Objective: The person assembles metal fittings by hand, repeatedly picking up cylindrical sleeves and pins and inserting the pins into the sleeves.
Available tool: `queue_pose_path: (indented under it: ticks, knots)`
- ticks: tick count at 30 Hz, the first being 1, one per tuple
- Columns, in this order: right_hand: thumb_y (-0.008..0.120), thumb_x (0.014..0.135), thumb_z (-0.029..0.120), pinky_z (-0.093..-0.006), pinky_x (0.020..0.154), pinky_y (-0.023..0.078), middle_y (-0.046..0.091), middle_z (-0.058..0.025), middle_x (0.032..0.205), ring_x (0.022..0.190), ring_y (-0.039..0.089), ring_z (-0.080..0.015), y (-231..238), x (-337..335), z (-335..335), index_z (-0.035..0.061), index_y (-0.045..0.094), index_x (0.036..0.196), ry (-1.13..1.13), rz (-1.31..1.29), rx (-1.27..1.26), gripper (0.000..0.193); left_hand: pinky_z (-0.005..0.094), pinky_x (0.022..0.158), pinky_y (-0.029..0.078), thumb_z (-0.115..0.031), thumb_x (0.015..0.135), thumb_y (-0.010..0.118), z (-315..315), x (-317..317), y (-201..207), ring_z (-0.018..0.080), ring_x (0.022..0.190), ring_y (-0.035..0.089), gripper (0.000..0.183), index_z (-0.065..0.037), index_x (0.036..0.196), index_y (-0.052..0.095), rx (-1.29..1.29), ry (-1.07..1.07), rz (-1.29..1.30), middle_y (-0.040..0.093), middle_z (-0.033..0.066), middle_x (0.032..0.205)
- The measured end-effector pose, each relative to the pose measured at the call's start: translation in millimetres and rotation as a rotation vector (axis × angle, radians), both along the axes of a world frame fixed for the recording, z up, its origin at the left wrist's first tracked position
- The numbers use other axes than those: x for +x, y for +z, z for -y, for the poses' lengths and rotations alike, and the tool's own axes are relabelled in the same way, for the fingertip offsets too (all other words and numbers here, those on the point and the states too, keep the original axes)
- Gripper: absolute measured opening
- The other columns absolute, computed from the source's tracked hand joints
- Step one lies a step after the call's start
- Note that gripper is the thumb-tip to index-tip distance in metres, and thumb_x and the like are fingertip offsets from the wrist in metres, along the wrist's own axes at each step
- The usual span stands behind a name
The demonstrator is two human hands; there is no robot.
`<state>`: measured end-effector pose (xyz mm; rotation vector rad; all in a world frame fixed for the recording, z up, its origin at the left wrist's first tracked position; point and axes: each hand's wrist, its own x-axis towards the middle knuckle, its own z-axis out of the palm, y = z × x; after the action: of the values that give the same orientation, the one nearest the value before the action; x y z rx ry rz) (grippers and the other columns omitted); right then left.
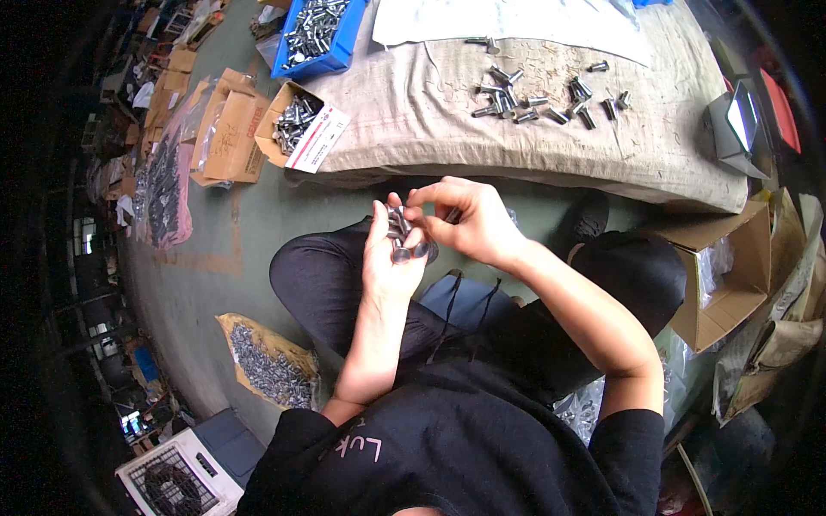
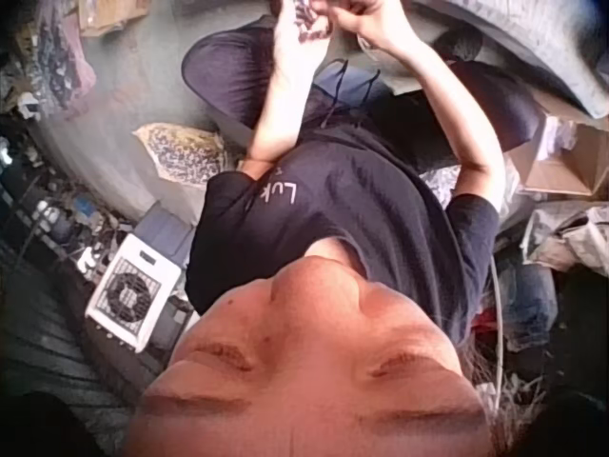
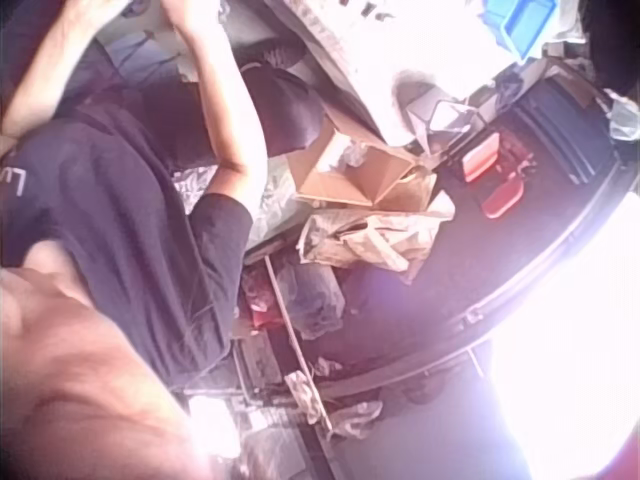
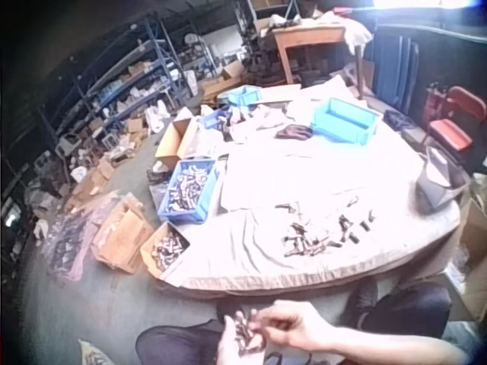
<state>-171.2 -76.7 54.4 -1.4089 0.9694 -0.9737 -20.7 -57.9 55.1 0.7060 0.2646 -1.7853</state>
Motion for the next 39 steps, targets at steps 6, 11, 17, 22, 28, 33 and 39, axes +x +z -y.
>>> queue_pose_path:
  ticks: [6,11,17,22,28,33,39]
  knots:
    - [0.065,0.066,0.018,-0.032,0.052,0.047,0.052,-0.0033,0.073,0.057,0.056,-0.022,9.8,-5.2,3.7,0.0215,0.064,0.102,0.113,-0.544,-0.734,0.036,0.0211,0.045,0.035,-0.037,0.092,0.044,-5.0,-2.9,0.5,0.0113,0.055,0.049,0.028,-0.011,0.095,0.056,-0.018,-0.2,0.26,0.06,0.005,0.084]
    - [0.068,0.065,0.013,-0.0312,0.052,0.049,0.052,-0.0016,0.074,0.062,0.058,-0.0197,7.9,-7.7,-2.5,0.0169,0.065,0.098,0.213,-0.67,-0.855,0.034,0.0227,0.044,0.036,-0.038,0.092,0.044,-12.5,-7.1,-4.7,0.0097,0.057,0.05,0.031,-0.009,0.094,0.055,0.057,-0.231,0.394,0.058,0.0006,0.078]
    - [0.066,0.075,0.008,-0.0252,0.045,0.04,0.06,-0.0072,0.072,0.051,0.052,-0.0138,3.1,-5.4,0.9,0.005,0.063,0.089,-0.072,0.228,-0.013,0.014,0.0212,0.044,0.037,-0.04,0.091,0.045,-8.1,-0.2,-3.8,0.0129,0.063,0.054,0.034,-0.008,0.096,0.055,0.01,-0.268,0.295,0.06,0.0097,0.086]
    - [0.059,0.082,0.016,-0.0212,0.036,0.027,0.046,-0.0017,0.06,0.045,0.041,-0.0107,2.4,-20.3,4.8,0.0047,0.053,0.088,-0.024,1.068,0.79,0.014,0.021,0.041,0.035,-0.047,0.089,0.042,-7.8,3.4,2.0,0.0131,0.061,0.053,0.04,-0.01,0.099,0.054,-0.011,-0.316,0.215,0.059,0.0186,0.095]
    - [0.062,0.081,0.012,-0.02,0.036,0.026,0.047,-0.0011,0.062,0.046,0.042,-0.0089,2.2,-19.6,7.9,0.0063,0.055,0.087,0.023,0.722,0.687,0.011,0.0208,0.038,0.031,-0.055,0.087,0.038,-10.6,7.1,2.9,0.0094,0.046,0.043,0.046,-0.013,0.096,0.053,-0.041,-0.426,0.363,0.061,0.0142,0.083]
    - [0.067,0.077,0.006,-0.0177,0.053,0.037,0.051,0.0051,0.063,0.057,0.044,-0.0014,9.9,-18.4,6.1,0.0043,0.062,0.105,0.12,0.217,0.341,0.028,0.0217,0.033,0.03,-0.047,0.089,0.043,-12.9,4.9,6.6,0.0118,0.039,0.045,0.043,-0.005,0.09,0.054,-0.194,-0.569,0.429,0.059,0.0138,0.07]
    - [0.062,0.084,0.014,-0.0202,0.048,0.037,0.057,0.0001,0.064,0.052,0.046,-0.0039,8.5,-18.9,8.4,-0.0002,0.063,0.098,0.299,-0.034,0.32,0.02,0.0203,0.034,0.034,-0.045,0.091,0.04,-13.5,6.1,9.3,0.0109,0.038,0.046,0.047,0.0,0.091,0.052,-0.229,-0.729,0.511,0.058,0.0144,0.065]
